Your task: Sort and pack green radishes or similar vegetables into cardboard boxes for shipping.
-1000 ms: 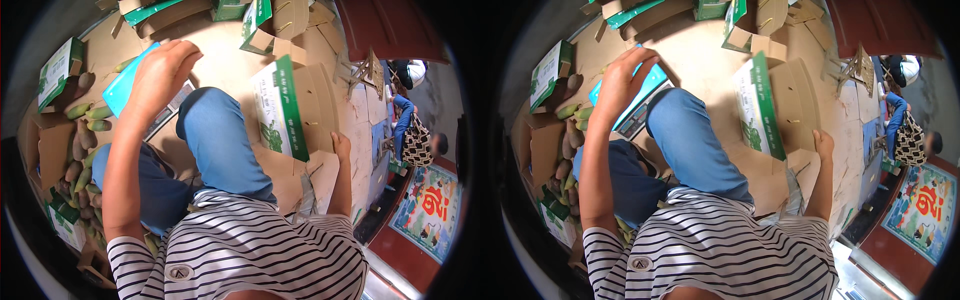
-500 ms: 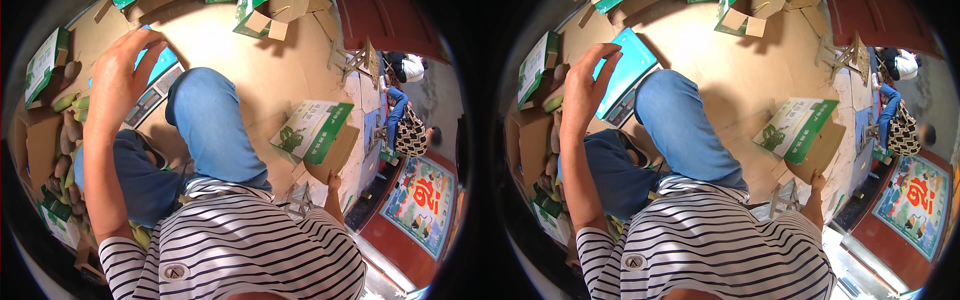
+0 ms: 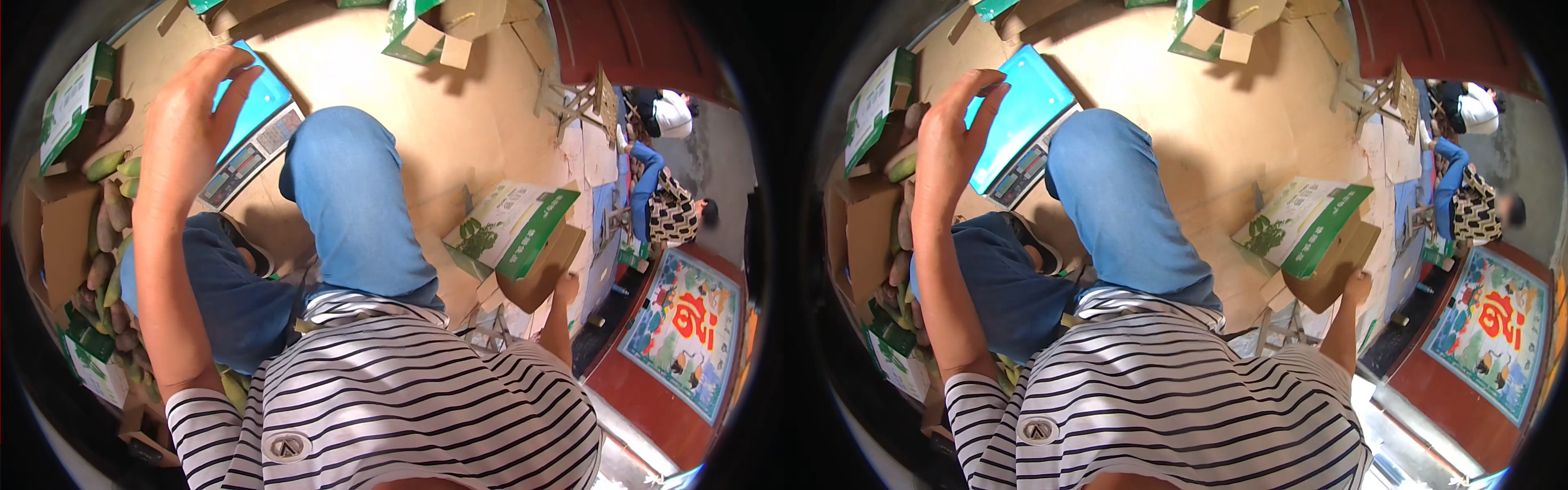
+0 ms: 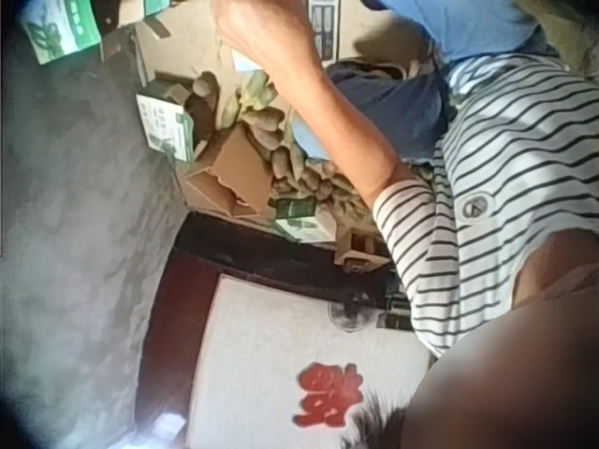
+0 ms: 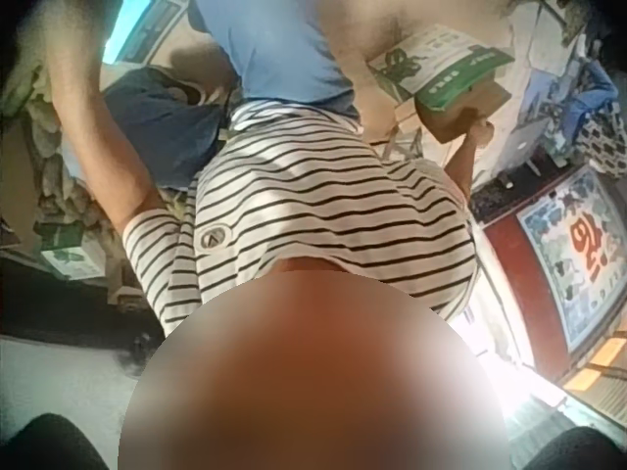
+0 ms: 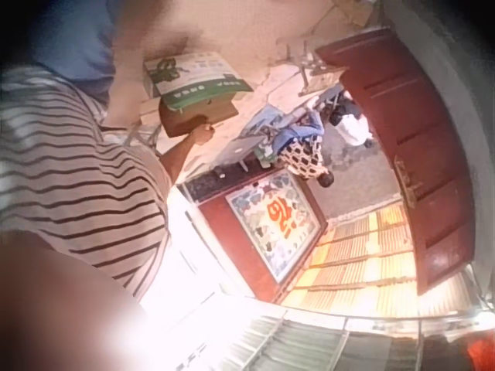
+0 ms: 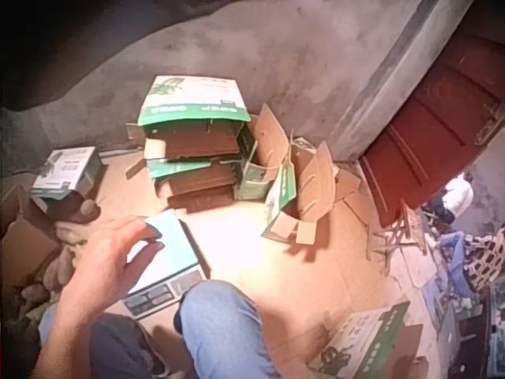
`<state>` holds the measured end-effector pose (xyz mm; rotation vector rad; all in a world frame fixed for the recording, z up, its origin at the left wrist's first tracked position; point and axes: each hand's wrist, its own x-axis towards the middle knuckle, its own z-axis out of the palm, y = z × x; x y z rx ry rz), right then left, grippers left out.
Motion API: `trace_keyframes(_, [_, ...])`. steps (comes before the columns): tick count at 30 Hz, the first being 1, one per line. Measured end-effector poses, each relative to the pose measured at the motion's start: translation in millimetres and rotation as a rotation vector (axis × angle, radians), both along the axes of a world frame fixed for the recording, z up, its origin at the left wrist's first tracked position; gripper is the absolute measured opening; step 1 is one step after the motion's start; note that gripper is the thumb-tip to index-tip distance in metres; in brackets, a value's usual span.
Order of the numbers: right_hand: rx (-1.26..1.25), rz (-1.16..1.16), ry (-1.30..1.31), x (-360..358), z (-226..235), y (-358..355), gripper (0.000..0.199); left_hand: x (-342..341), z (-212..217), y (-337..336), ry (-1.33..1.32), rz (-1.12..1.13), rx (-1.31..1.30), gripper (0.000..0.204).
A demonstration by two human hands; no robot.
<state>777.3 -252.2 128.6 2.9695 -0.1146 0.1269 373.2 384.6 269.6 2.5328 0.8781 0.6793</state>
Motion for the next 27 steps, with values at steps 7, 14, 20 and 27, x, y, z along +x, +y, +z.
trace_keyframes(7, [0.048, -0.414, 0.116, 67.2, 5.2, -166.0, 0.048, 3.5, -29.2, 9.7, -0.036, -0.021, -0.114, 0.018])
trace_keyframes(14, [0.114, -0.145, 0.285, -11.8, -26.8, -112.8, 0.044, 0.6, -15.0, 8.1, 0.08, 0.023, -0.081, 0.019])
trace_keyframes(20, [0.022, -0.078, 0.166, -52.0, -22.2, -89.2, 0.039, -2.7, -13.3, 7.9, 0.029, -0.014, -0.047, 0.017])
trace_keyframes(27, [0.212, 0.437, -0.44, 44.4, 9.8, 56.3, 0.033, -2.5, -16.1, 6.8, -0.027, 0.005, 0.04, 0.013])
